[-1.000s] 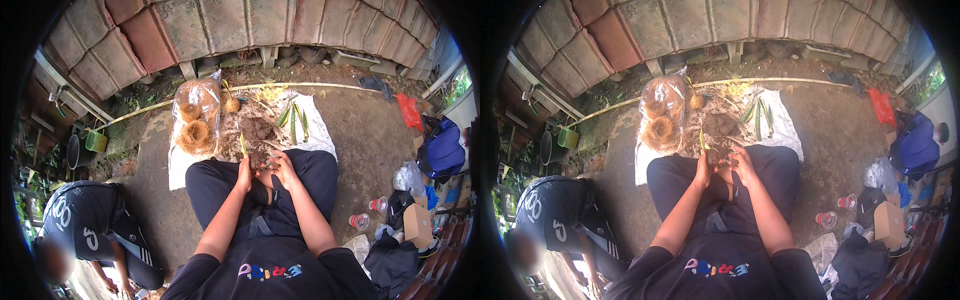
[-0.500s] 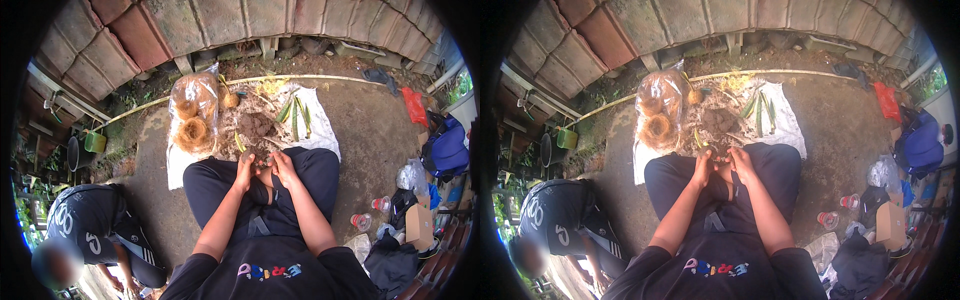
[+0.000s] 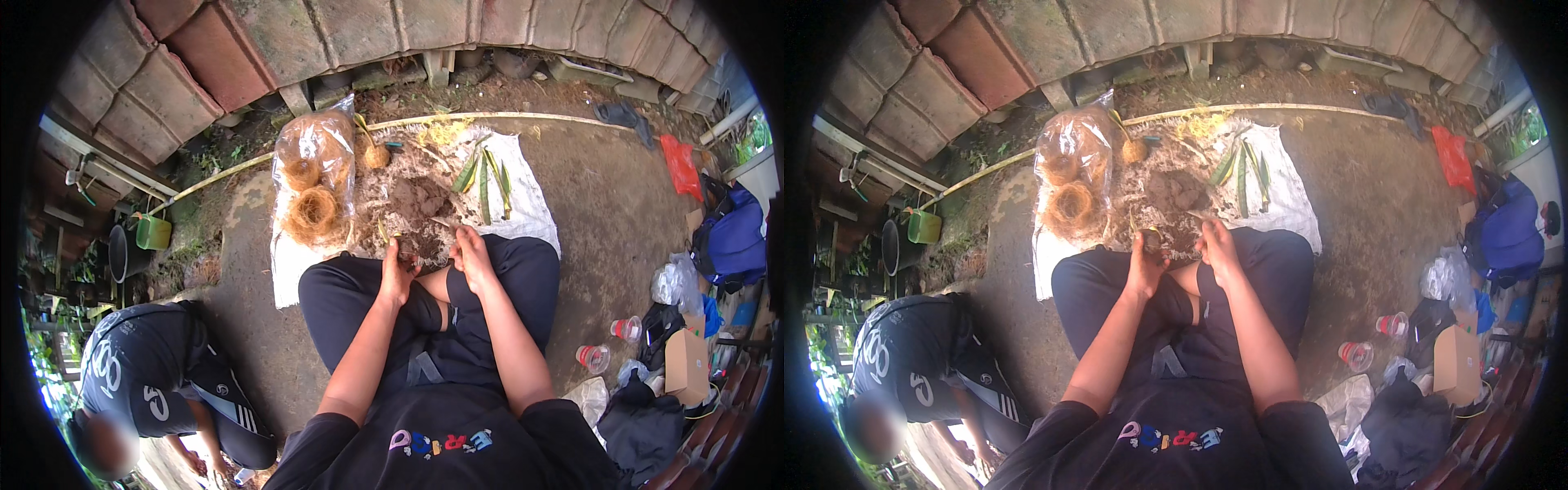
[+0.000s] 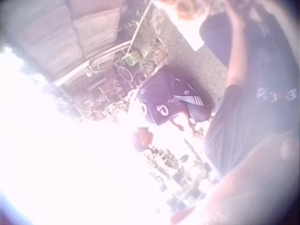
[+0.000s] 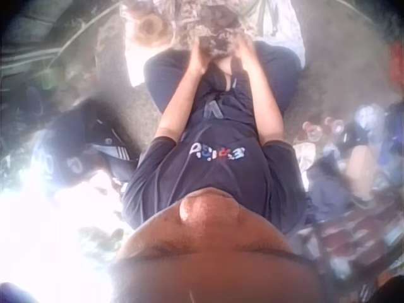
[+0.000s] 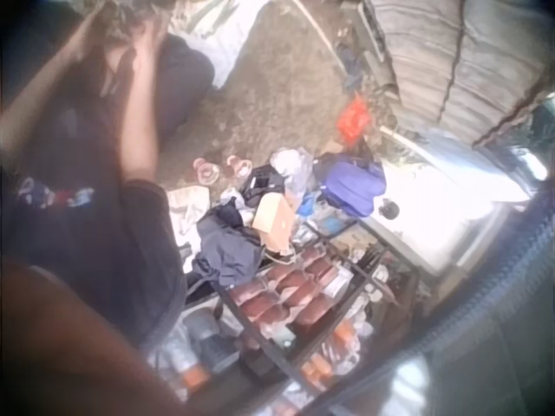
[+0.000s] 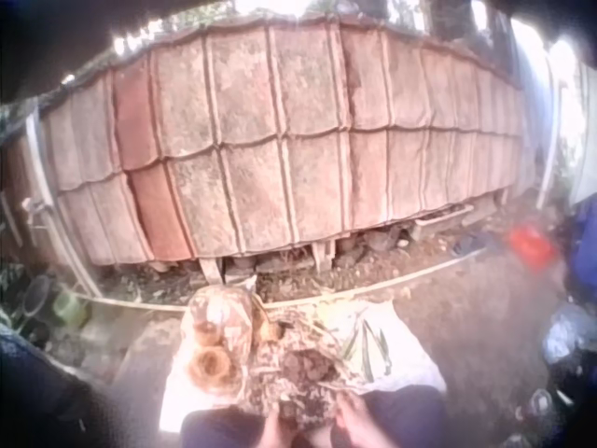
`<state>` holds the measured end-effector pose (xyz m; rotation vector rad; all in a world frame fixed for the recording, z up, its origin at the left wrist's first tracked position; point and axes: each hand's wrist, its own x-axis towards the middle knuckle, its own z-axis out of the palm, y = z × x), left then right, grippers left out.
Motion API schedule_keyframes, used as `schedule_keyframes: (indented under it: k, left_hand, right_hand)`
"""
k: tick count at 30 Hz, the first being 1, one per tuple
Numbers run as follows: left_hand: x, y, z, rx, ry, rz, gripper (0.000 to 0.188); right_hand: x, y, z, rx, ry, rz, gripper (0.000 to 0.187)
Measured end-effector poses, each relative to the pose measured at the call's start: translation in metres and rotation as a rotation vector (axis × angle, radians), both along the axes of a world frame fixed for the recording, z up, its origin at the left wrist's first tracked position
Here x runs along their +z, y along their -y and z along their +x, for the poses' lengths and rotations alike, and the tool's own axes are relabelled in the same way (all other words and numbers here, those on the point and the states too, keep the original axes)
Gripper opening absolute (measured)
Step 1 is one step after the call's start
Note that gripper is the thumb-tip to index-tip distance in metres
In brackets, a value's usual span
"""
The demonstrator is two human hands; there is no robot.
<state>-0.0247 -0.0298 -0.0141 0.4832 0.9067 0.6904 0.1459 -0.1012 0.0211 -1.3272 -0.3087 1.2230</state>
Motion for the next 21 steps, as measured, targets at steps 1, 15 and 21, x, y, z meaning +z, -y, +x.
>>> schedule_keyframes:
  k: [1, 15, 21]
  left_hand:
    - [0.0, -0.004, -0.003, 0.032, 0.038, -0.017, 0.057]
    - [0.08, -0.048, -0.044, -0.014, 0.004, 0.18, 0.047]
    - [0.053, -0.072, -0.059, 0.16, 0.261, 0.018, 0.049]
  right_hand:
    - [0.005, -0.004, 0.006, -0.015, 0.029, 0.002, 0.024]
    - [-0.05, -0.049, 0.028, 0.079, 0.213, -0.124, 0.024]
    - [-0.079, -0.071, 0.023, 0.236, 0.522, -0.367, 0.025]
